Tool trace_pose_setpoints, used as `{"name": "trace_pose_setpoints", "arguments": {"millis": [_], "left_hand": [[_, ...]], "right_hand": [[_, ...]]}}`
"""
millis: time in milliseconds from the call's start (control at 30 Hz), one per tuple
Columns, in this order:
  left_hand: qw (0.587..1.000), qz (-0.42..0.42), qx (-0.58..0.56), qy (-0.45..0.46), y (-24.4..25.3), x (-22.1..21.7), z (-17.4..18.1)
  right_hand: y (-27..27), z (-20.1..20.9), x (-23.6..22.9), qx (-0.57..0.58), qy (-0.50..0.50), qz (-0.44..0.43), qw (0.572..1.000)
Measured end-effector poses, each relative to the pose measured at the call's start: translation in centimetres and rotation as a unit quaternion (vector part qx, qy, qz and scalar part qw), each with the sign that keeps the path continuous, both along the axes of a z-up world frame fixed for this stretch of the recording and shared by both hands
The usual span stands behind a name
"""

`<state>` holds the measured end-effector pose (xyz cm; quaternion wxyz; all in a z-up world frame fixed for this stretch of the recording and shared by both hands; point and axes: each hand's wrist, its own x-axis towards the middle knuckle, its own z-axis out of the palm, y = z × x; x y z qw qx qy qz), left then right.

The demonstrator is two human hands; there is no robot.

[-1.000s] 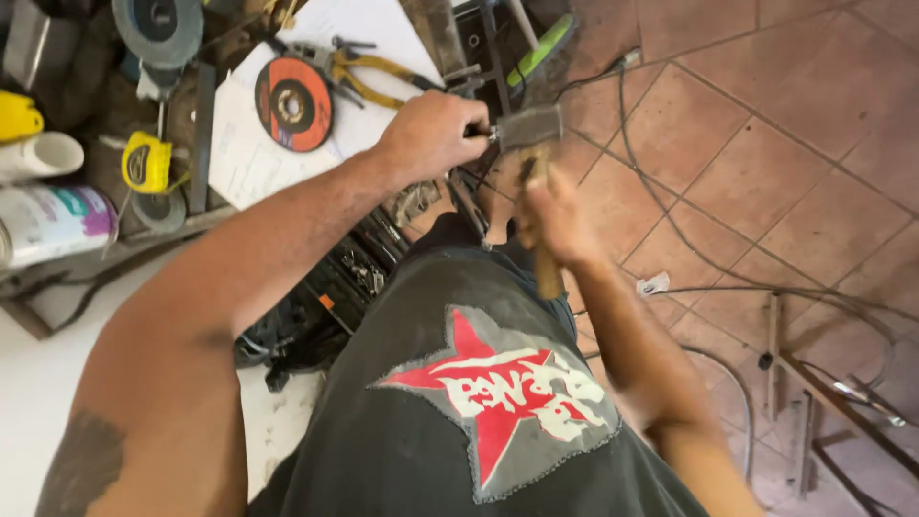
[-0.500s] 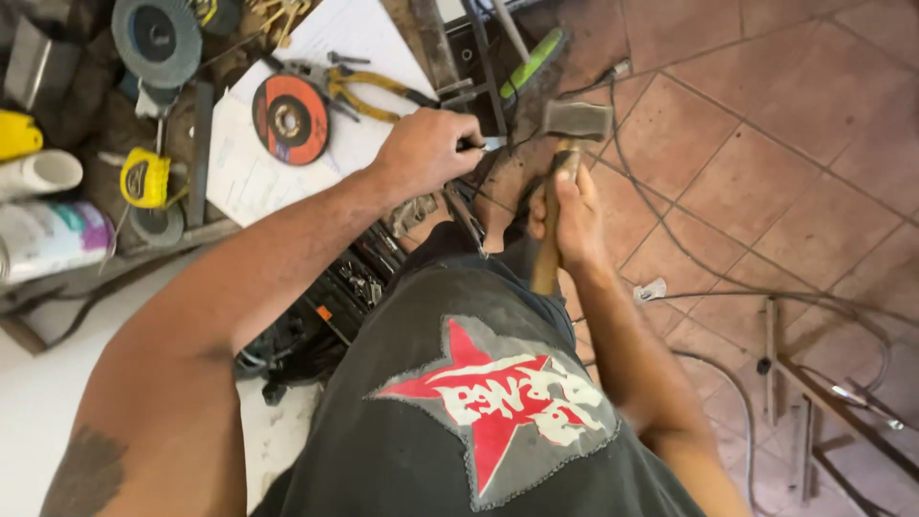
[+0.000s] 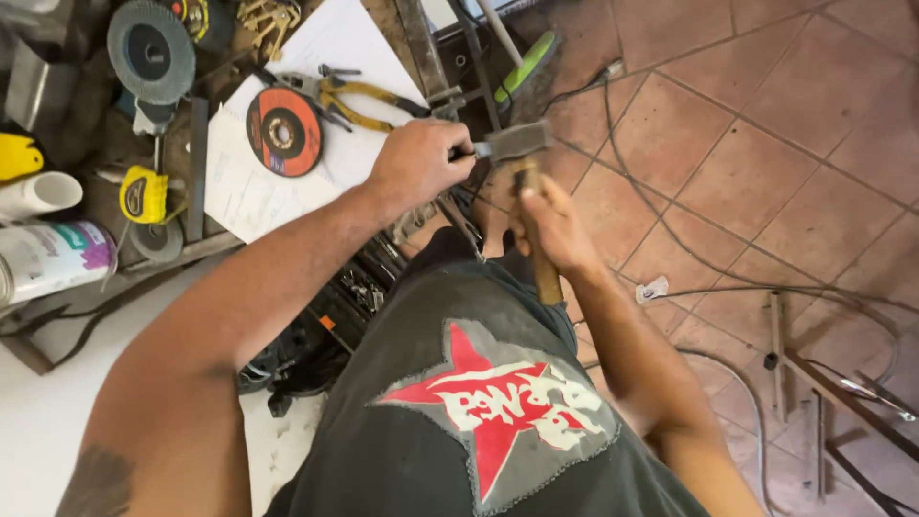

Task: Repairing or adjusting a small metal component using pliers and a hammer on a workbench

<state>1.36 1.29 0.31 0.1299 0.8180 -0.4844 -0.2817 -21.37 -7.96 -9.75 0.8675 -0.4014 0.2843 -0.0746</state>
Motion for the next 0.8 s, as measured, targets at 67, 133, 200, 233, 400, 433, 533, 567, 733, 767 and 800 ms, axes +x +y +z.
{"name": "trace_pose_setpoints", "arguments": {"millis": [67,133,200,233,400,433,533,567,733,767,800], "left_hand": [[1.0,-0.002,-0.005,-0.011,-0.1,-0.1,-1.2],[1.0,0.0,-0.008,-0.017,0.6,-1.1,-1.8],[0.999,0.021,-0.043,-0.002,-0.1,-0.9,-1.6],[0.999,0.024,-0.045,-0.003,-0.3,-0.4,-0.2],[0.997,0.047,-0.069,-0.005,1.4,2.1,4.7],[0.996,0.062,-0.07,-0.009,2.0,1.6,4.1],[0.992,0.025,-0.117,-0.031,1.9,0.8,2.4],[0.989,-0.043,-0.099,-0.103,1.2,-0.1,1.9],[0.978,-0.106,-0.066,-0.166,-2.6,-1.9,1.2],[0.984,-0.06,-0.128,-0.105,-3.3,-1.6,1.4],[0.981,-0.013,-0.188,-0.042,-4.1,-1.2,1.7]], "right_hand": [[-1.4,-1.0,-0.3,0.006,-0.001,-0.036,0.999],[-1.7,-0.4,-1.0,0.013,0.004,-0.066,0.998],[-2.5,1.2,-0.3,0.013,-0.002,-0.075,0.997],[-2.7,2.9,0.0,0.01,-0.003,-0.073,0.997],[-2.4,6.2,0.5,-0.003,0.032,-0.013,0.999],[-2.3,6.3,0.8,-0.005,0.029,0.002,1.0],[-2.0,6.4,2.2,-0.056,0.048,0.009,0.997],[-2.0,6.4,2.3,-0.057,0.045,0.004,0.997],[-2.3,6.8,2.7,-0.098,0.022,-0.007,0.995],[-2.4,7.5,2.7,-0.124,0.049,-0.008,0.991],[-2.6,8.2,2.7,-0.151,0.076,-0.009,0.986]]}}
